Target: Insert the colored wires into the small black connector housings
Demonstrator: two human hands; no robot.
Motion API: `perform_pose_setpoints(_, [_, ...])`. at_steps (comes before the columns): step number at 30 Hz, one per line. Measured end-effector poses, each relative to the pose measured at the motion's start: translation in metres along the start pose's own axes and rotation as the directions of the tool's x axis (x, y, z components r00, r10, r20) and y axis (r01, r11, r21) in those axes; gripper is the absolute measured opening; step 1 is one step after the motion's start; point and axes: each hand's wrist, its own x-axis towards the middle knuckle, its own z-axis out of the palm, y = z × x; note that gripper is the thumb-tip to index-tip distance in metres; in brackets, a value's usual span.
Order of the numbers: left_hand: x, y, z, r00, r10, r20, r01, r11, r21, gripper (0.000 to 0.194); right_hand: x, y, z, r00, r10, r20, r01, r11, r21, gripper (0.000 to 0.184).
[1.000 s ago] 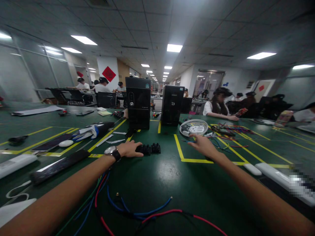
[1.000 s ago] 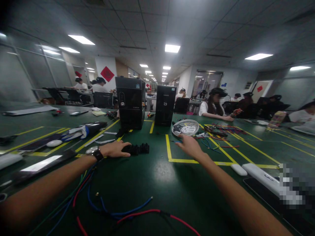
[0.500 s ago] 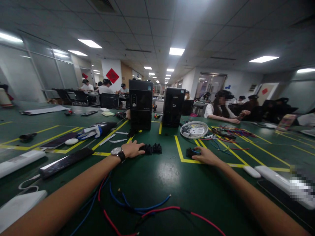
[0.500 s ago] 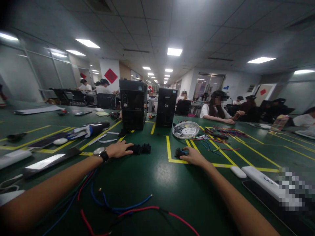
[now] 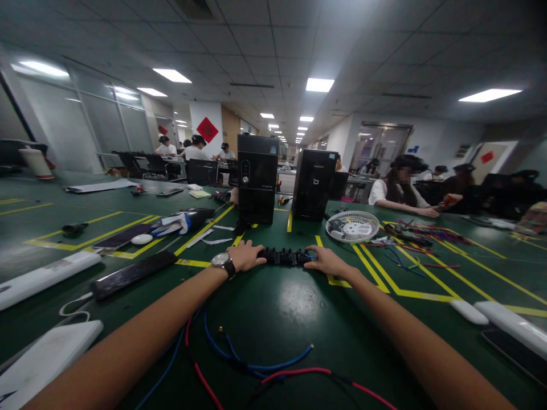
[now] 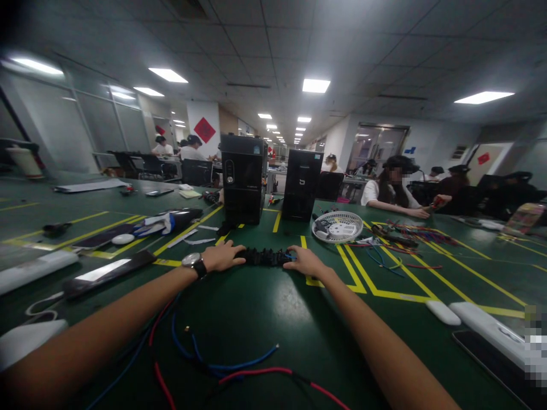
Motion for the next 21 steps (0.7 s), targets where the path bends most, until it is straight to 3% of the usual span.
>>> perform_pose_setpoints(3, [-0.001, -0.001, -0.004, 0.999, 0.013, -0.048, -0.014, 1.000, -0.018, 0.063, -0.007, 0.002, -0.004, 0.996, 0.053, -0.077, -0.048, 0.996, 0.070, 0.082])
perform_pose_setpoints(7, [-0.009, -0.015, -0.024, 0.992, 0.075, -0.103, -0.080, 0.996, -0.037, 0.070, -0.039, 0.000, -0.024, 0.977, 0.123, -0.175, -0.104, 0.988, 0.111, 0.049])
perform_pose_setpoints(9, [-0.015, -0.029, -0.036, 0.986, 0.128, -0.104, -0.132, 0.991, -0.033, 0.072, -0.071, -0.009, -0.034, 0.986, 0.129, -0.107, -0.117, 0.987, 0.111, 0.039])
perform_pose_setpoints(11, [-0.020, -0.045, -0.044, 0.981, 0.175, -0.079, -0.177, 0.984, -0.024, 0.076, -0.112, -0.022, -0.040, 0.992, 0.128, -0.005, -0.127, 0.985, 0.113, 0.041])
perform_pose_setpoints(15, [-0.026, -0.069, -0.043, 0.974, 0.224, 0.029, -0.223, 0.974, -0.040, 0.083, -0.190, -0.049, -0.032, 0.983, 0.079, 0.169, -0.093, 0.993, 0.076, 0.036])
perform_pose_setpoints(18, [-0.024, -0.075, -0.033, 0.969, 0.240, 0.060, -0.236, 0.969, -0.070, 0.075, -0.221, -0.060, -0.019, 0.982, 0.034, 0.188, -0.038, 0.999, 0.013, 0.031])
perform_pose_setpoints(21, [-0.019, -0.074, -0.022, 0.971, 0.237, 0.015, -0.235, 0.969, -0.080, 0.058, -0.229, -0.066, -0.013, 0.978, -0.017, 0.210, 0.019, 1.000, -0.010, 0.019])
